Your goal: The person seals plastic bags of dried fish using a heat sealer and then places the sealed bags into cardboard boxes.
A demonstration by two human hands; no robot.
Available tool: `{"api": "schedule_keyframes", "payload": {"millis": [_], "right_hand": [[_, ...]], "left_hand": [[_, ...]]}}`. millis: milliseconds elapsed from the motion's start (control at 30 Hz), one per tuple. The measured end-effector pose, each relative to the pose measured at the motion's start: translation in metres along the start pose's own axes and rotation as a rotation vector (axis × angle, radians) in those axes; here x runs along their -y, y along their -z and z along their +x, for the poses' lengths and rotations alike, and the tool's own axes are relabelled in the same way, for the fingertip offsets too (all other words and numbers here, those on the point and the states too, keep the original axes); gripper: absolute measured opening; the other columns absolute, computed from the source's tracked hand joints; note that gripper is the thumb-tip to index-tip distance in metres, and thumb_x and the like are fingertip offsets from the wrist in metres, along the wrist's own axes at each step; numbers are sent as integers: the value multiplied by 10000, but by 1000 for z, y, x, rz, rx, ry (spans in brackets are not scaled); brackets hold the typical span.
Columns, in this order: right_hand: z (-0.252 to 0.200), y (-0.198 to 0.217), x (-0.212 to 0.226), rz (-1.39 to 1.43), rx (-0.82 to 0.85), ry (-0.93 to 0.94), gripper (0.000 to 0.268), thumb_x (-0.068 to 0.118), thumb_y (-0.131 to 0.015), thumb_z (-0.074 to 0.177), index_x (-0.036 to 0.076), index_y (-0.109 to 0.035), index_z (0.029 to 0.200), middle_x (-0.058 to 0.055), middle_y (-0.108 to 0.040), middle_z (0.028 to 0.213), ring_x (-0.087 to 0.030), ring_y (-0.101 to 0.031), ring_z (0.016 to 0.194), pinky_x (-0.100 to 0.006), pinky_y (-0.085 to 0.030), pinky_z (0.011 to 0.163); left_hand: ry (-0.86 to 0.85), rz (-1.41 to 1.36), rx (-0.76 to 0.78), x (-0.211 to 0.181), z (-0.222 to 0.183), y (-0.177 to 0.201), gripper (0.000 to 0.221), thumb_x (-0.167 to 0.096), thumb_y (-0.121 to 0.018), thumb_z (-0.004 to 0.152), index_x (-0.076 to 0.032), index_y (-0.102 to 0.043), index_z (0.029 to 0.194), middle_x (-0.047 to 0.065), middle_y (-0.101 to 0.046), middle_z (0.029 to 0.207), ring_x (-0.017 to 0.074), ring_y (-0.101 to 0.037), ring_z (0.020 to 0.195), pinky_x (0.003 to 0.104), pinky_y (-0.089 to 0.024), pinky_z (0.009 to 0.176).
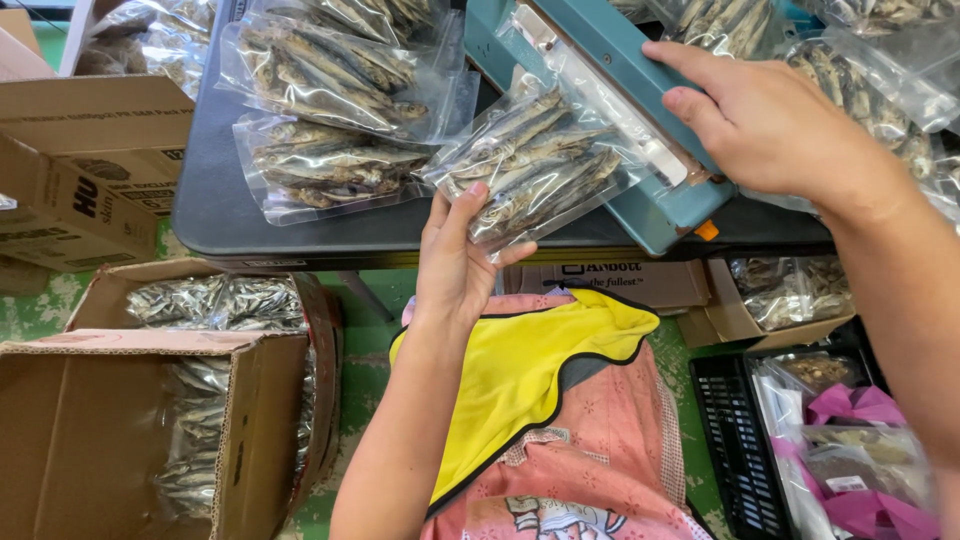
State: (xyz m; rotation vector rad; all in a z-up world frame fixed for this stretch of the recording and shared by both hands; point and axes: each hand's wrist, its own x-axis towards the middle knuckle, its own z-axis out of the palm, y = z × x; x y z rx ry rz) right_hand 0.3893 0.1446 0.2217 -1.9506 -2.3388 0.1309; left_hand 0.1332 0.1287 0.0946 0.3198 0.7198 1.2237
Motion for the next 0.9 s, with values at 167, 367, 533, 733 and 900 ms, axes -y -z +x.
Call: {"api": "schedule_keyframes", "payload": {"millis": [167, 367, 533, 733, 900], "right_hand": [[-1, -9, -4, 135, -67, 45, 514, 166, -379, 1037, 131, -457, 1543, -201, -455, 1421, -424, -511, 1097, -562, -395, 877], [-4, -29, -23, 190, -162, -10, 176, 73, -394, 959, 70, -568, 981, -117, -472, 1049, -326, -502, 831, -492, -385, 741], [-5, -46, -34, 233, -284, 24, 249, 39, -416, 945, 44, -555, 739, -60, -460, 820, -251, -451, 766, -417, -344, 689], [-7, -57, -39, 320, -439, 91, 238, 41, -434, 900, 38, -575, 709, -45, -505, 734, -206, -470, 723, -382, -357, 676], [-9, -67, -34, 501, -608, 141, 253, -44, -479, 917, 7, -644, 731, -65, -522, 733, -189, -447, 732, -352, -341, 660]], "left_hand": [[13, 21, 9, -3, 2, 2, 330, -167, -713, 882, -151, -565, 1176, 12, -558, 1119, 213, -612, 1038, 519, -659, 655], [24, 17, 23, -1, 5, 8, 313, -141, -719, 892, -152, -563, 1163, 20, -596, 1079, 221, -644, 972, 488, -658, 607], [24, 32, 0, 0, 5, 10, 288, -150, -734, 878, -155, -570, 1115, -11, -542, 1049, 166, -582, 990, 481, -660, 596], [7, 21, 19, 3, 7, 12, 337, -139, -742, 880, -154, -604, 1188, -19, -642, 1010, 197, -673, 929, 472, -658, 579], [5, 28, -2, 2, 5, 10, 433, -153, -738, 872, -161, -592, 1279, -19, -642, 1061, 206, -672, 934, 458, -654, 582]]}}
